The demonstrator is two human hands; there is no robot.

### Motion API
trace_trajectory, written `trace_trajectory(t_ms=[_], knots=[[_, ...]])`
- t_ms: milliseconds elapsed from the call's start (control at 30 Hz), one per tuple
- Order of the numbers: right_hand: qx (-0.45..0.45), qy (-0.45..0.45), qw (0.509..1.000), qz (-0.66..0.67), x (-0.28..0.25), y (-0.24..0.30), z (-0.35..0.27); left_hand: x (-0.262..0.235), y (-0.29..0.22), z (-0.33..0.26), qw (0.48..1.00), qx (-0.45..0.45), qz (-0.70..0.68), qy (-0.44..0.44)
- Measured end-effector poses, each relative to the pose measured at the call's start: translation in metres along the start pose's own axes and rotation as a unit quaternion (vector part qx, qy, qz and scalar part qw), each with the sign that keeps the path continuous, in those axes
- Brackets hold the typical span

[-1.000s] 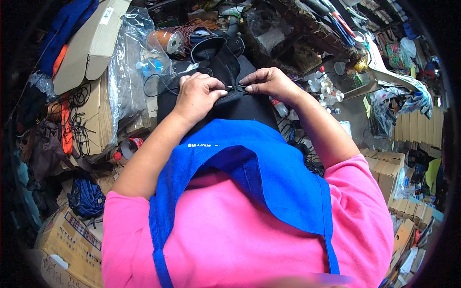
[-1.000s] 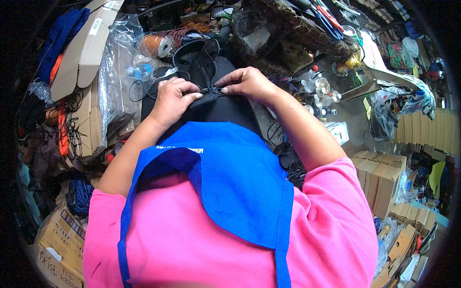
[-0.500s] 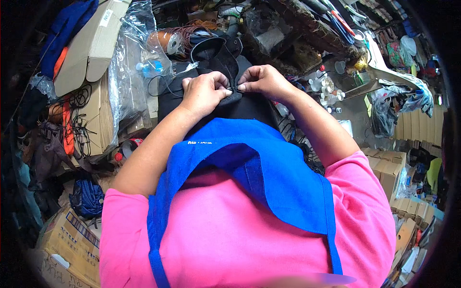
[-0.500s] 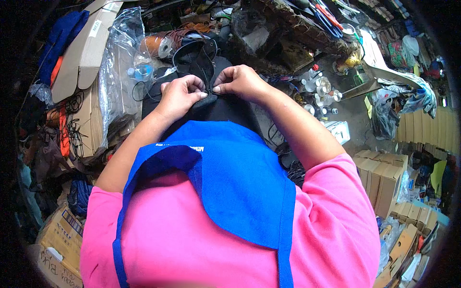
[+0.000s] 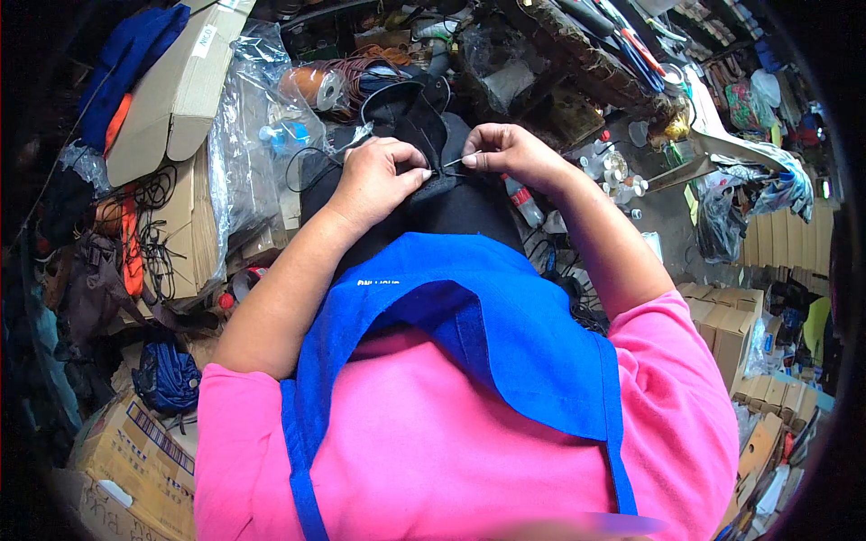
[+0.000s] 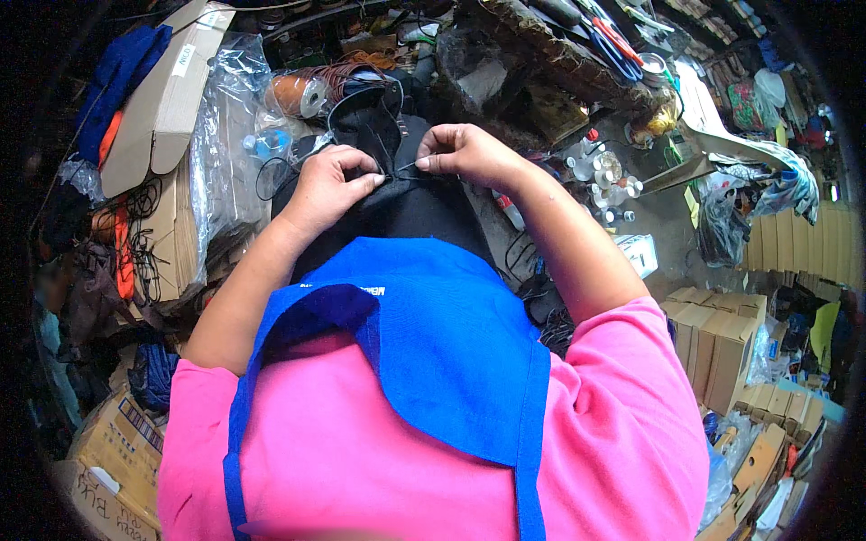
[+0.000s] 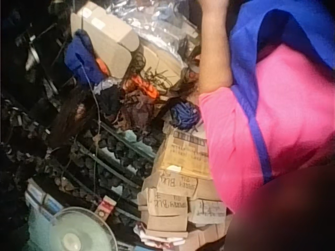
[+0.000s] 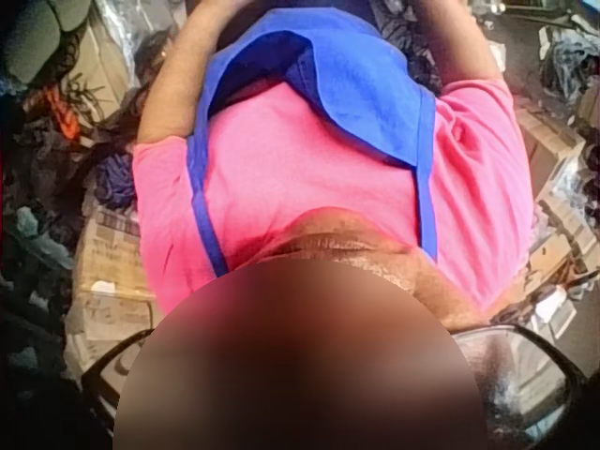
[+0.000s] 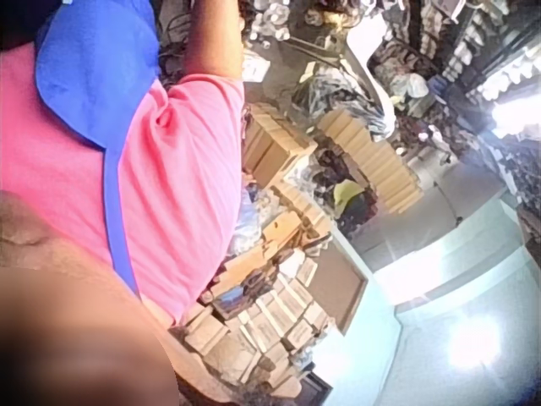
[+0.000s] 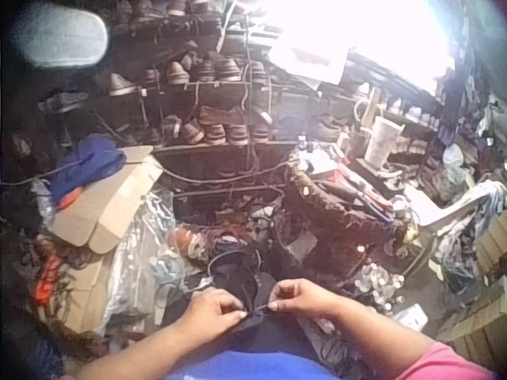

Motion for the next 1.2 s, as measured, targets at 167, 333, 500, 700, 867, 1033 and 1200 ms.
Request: trace_trajectory(t_ms=[167, 333, 500, 700, 867, 1033, 1200], knots=[[-0.024, 0.003, 0.999, -0.026, 0.007, 0.0, -0.001, 0.005, 0.007, -0.002, 1.0, -0.006, -0.022, -0.012], [0.025, 0.014, 0.999, -0.017, 0.003, -0.008, -0.002, 0.001, 0.005, -0.008, 0.998, 0.008, -0.046, -0.038], [0.01, 0.017, 1.0, -0.021, -0.002, -0.008, -0.002, -0.001, 0.0, -0.013, 0.996, 0.039, -0.036, -0.066], [0.012, 0.011, 0.999, 0.048, -0.007, -0.017, -0.011, -0.001, -0.005, -0.016, 0.997, 0.046, -0.007, -0.062], [0.008, 0.02, 1.0, 0.017, -0.006, -0.015, -0.008, -0.005, -0.03, -0.012, 0.984, 0.131, 0.097, -0.069], [0.015, -0.016, 0.999, 0.026, -0.001, -0.005, -0.006, -0.009, -0.04, 0.011, 0.966, 0.157, 0.199, -0.047], [-0.024, -0.051, 0.996, 0.066, -0.001, 0.0, -0.01, -0.012, -0.023, -0.001, 0.993, 0.074, 0.078, -0.043]])
Point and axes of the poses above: each hand's wrist, its own z-axis towards the middle knuckle, its own x-axis out of the palm, y = z × x, the point moved 6 cm from there along z, towards the middle knuckle, and after that the axes turned 11 degrees about y, right-handed, at the moved point
